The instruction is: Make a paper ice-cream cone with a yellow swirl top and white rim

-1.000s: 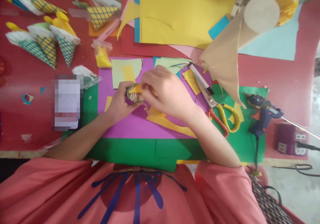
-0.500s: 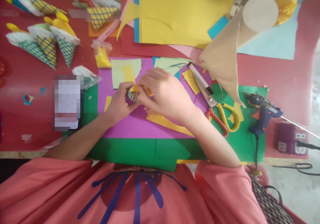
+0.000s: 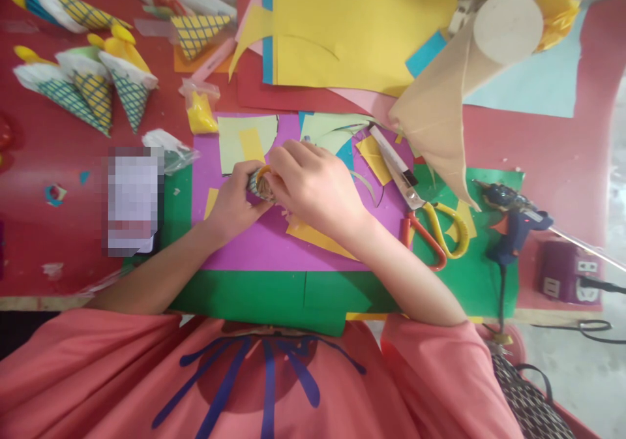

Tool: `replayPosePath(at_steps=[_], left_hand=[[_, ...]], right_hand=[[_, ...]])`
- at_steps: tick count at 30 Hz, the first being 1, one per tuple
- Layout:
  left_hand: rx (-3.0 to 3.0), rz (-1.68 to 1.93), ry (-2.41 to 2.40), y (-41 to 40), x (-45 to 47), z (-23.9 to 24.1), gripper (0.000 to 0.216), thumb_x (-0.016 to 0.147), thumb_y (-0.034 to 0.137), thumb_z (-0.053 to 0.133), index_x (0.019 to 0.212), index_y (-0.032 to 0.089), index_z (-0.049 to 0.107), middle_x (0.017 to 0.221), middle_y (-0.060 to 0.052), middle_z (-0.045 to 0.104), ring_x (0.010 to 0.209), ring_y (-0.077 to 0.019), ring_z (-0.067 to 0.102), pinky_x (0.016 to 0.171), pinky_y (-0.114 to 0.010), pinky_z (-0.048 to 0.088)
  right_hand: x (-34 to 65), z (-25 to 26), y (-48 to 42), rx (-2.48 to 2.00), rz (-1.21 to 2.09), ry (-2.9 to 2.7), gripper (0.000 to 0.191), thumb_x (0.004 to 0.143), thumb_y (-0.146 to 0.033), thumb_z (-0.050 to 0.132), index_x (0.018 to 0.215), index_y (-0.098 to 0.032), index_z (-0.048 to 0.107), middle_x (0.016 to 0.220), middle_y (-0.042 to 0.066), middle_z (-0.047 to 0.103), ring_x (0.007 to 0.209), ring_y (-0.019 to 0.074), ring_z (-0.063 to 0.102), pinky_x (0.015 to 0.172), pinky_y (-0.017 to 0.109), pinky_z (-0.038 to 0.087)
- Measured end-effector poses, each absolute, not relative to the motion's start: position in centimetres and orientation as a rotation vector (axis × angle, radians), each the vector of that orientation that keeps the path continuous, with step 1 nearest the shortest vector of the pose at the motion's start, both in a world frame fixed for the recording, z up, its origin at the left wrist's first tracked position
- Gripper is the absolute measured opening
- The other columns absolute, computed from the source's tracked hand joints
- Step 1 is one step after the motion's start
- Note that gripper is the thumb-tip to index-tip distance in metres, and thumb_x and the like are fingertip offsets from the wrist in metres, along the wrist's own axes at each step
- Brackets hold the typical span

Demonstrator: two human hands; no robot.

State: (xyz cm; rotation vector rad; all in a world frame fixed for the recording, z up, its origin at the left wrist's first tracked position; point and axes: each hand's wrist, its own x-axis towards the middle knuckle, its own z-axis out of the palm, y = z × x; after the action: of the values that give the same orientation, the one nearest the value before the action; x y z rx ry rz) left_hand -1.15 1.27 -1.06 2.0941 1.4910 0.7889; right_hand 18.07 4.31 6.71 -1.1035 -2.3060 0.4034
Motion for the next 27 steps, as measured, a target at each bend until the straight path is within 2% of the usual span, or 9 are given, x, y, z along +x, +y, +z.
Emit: replayPosePath(at_steps=[14,19,27], left_hand=[[2.220,0.859,1.470,1.3,-1.2,-1.4,0.050,0.077,0.021,0.073,0.120,0.025,0.048,0.110,-0.006,0.069,0.098,-0.0254,0.071,0.080,-0.036,0.057],[2.239,0.839,1.479,1.2,-1.3,-1.6,0.050,0.079,0.024,0.071,0.122,0.026,0.047,0.110,-0.006,0.068,0.099,-0.0254,0.069,0.083,-0.038,0.056],[2.080,0.804,1.514,1.2,-1.1,-1.4,0.051,0.077,0.021,0.073,0.121,0.025,0.048,0.112,-0.006,0.067,0.104,-0.0254,0.068,0.087,-0.039,0.056]], right_hand=[[17.6,6.7,3.7,-1.196,0.507,-2.248,0.016,0.090,-0.016,0.050,0.075,-0.020,0.055,0.072,0.002,0.057,0.062,0.0120,0.048,0.058,0.027,0.037],[17.3,6.1,3.5,-1.253,0.541,-2.143,0.017,0.089,-0.020,0.054,0.073,-0.019,0.056,0.069,0.000,0.057,0.059,0.0107,0.046,0.058,0.026,0.036],[18.1,8.0,4.2,-1.193,0.937,-2.076,0.010,0.086,-0.017,0.060,0.083,-0.016,0.069,0.076,0.003,0.068,0.069,0.0132,0.059,0.069,0.028,0.047]])
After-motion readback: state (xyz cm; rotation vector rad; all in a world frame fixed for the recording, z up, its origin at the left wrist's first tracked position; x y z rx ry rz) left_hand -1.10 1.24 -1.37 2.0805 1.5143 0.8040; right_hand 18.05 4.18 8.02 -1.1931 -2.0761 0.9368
